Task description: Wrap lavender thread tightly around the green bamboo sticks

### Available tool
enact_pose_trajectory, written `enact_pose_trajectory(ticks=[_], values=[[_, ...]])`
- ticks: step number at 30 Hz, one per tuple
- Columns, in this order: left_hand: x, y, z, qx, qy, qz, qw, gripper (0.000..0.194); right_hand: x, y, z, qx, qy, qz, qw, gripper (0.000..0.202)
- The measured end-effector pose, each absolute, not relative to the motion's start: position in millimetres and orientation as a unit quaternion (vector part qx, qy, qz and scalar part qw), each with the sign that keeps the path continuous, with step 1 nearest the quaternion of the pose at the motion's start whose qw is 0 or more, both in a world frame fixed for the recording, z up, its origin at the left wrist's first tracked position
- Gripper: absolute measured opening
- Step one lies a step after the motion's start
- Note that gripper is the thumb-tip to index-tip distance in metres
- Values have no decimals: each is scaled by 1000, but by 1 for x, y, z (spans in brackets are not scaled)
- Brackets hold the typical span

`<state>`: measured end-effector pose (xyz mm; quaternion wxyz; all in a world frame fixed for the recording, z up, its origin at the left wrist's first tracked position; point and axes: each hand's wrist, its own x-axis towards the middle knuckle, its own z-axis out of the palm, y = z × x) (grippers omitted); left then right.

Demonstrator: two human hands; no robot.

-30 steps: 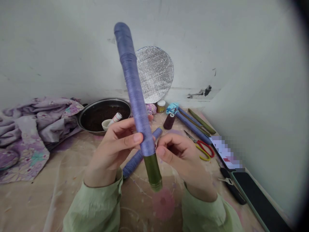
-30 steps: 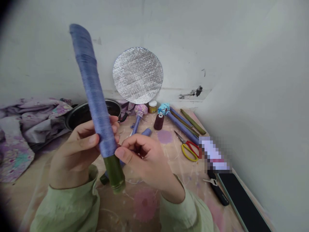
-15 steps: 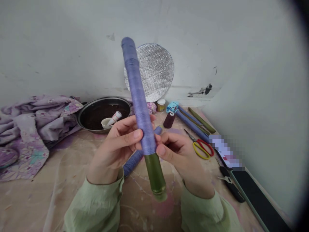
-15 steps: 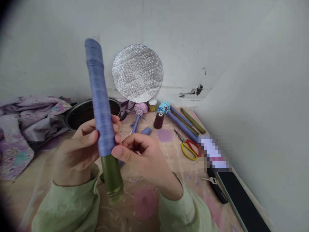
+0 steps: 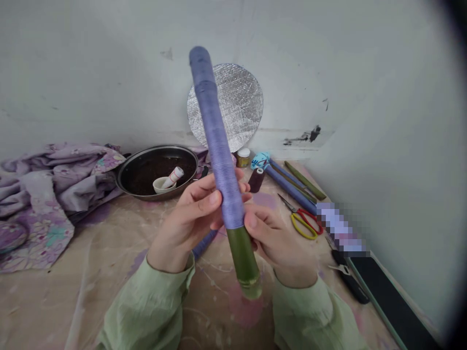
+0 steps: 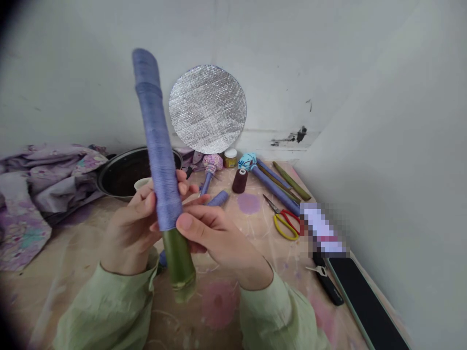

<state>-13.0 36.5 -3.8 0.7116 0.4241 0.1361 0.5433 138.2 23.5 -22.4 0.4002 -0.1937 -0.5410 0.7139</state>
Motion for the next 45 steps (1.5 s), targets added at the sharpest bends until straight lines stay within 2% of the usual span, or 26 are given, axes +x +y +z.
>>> enact_pose_trajectory(ticks=[3,6,9,12,18,25,29,35,41,45], values=[[-12,37,-5,430,127,514,731,28,136,17,-12,-201,-530,714,411,43],[-12,39,-5,450,147,501,725,31,136,16,-7,-245,-551,662,445,45],[-12,40,-6,495,205,524,662,27,136,21,-10,-292,-578,585,489,45],[-13,39,-7,540,252,559,577,22,138,26,-15,-348,-594,514,512,34],[-16,36,-5,573,302,545,533,34,142,26,-15,-385,-617,455,514,28],[-25,35,-7,619,314,517,501,48,145,28,-15,-377,-615,452,525,35],[-24,37,-7,629,326,496,502,44,145,29,-16,-383,-621,441,523,33],[-22,40,-2,626,300,499,519,22,148,27,-13,-394,-642,422,504,29],[-20,42,-4,608,282,521,528,13,148,23,-11,-396,-673,400,480,29],[-17,43,-4,593,286,526,538,16,148,25,-10,-401,-677,392,477,30]])
